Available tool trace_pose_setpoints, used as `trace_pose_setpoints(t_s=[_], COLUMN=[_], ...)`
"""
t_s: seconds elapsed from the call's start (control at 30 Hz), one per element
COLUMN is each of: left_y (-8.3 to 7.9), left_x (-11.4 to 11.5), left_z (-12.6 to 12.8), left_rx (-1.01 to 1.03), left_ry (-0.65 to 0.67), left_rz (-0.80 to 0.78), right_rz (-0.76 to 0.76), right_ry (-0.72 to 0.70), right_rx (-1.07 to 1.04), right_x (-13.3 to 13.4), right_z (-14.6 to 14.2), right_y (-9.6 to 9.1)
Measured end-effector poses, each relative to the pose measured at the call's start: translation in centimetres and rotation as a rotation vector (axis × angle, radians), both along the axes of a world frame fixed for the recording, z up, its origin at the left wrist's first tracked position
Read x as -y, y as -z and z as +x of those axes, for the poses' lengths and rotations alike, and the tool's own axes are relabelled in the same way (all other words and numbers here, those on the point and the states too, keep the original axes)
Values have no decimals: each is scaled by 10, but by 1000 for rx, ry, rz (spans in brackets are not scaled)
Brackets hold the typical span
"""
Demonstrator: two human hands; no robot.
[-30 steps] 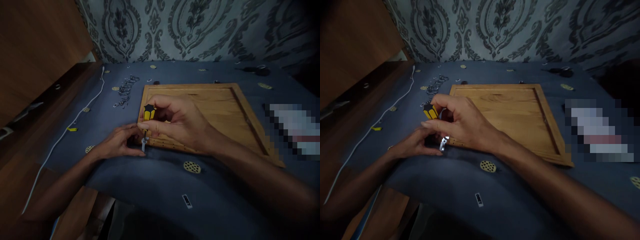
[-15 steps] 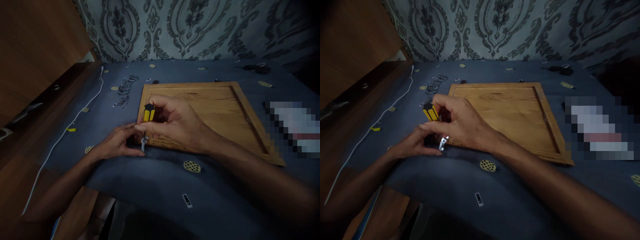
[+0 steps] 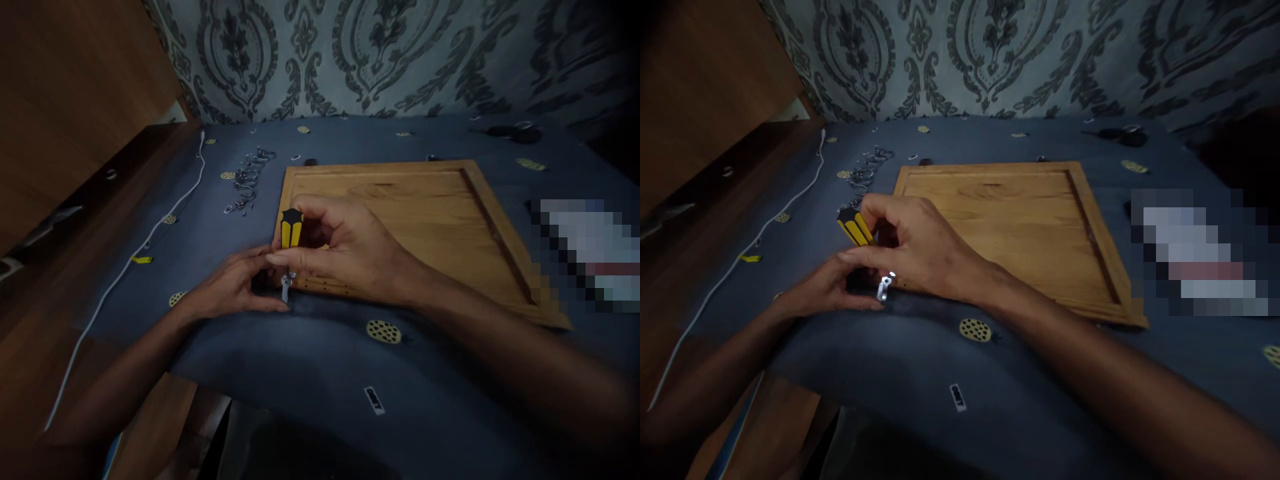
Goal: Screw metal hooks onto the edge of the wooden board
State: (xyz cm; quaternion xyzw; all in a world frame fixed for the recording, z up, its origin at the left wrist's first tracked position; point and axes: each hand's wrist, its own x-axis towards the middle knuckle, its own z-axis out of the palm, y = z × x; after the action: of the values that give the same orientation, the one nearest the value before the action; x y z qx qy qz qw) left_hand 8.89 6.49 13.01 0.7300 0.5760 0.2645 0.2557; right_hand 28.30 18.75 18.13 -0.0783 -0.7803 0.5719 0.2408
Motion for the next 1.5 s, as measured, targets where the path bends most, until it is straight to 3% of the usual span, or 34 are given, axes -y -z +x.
trace_pose_setpoints(t_s=[0.1, 0.3, 0.57, 0.83, 1.1, 1.2, 1.37, 1.5], left_y=[-1, -3, 0, -3, -1, -1, -5, -4], left_x=[0, -1, 1, -1, 0, 0, -1, 0], left_z=[0, 0, 0, 0, 0, 0, 1, 1], left_rx=[-7, -25, -15, -33, -17, -17, -30, -17], left_ry=[11, 33, -5, 32, 4, 18, 32, 32], left_rz=[-14, -4, 2, 5, 9, 16, 21, 24], right_rz=[-20, -31, -5, -65, 8, -19, -56, -20], right_ry=[-10, -169, 18, -189, 9, -32, -217, -111], right_rx=[4, 15, 0, 20, 9, 10, 7, -1], right_x=[-1, -7, 2, -7, 1, -3, -12, -6], right_z=[1, 4, -1, 3, -1, 0, 1, 0], right_y=[-2, -5, 3, -3, 1, -1, -1, 4])
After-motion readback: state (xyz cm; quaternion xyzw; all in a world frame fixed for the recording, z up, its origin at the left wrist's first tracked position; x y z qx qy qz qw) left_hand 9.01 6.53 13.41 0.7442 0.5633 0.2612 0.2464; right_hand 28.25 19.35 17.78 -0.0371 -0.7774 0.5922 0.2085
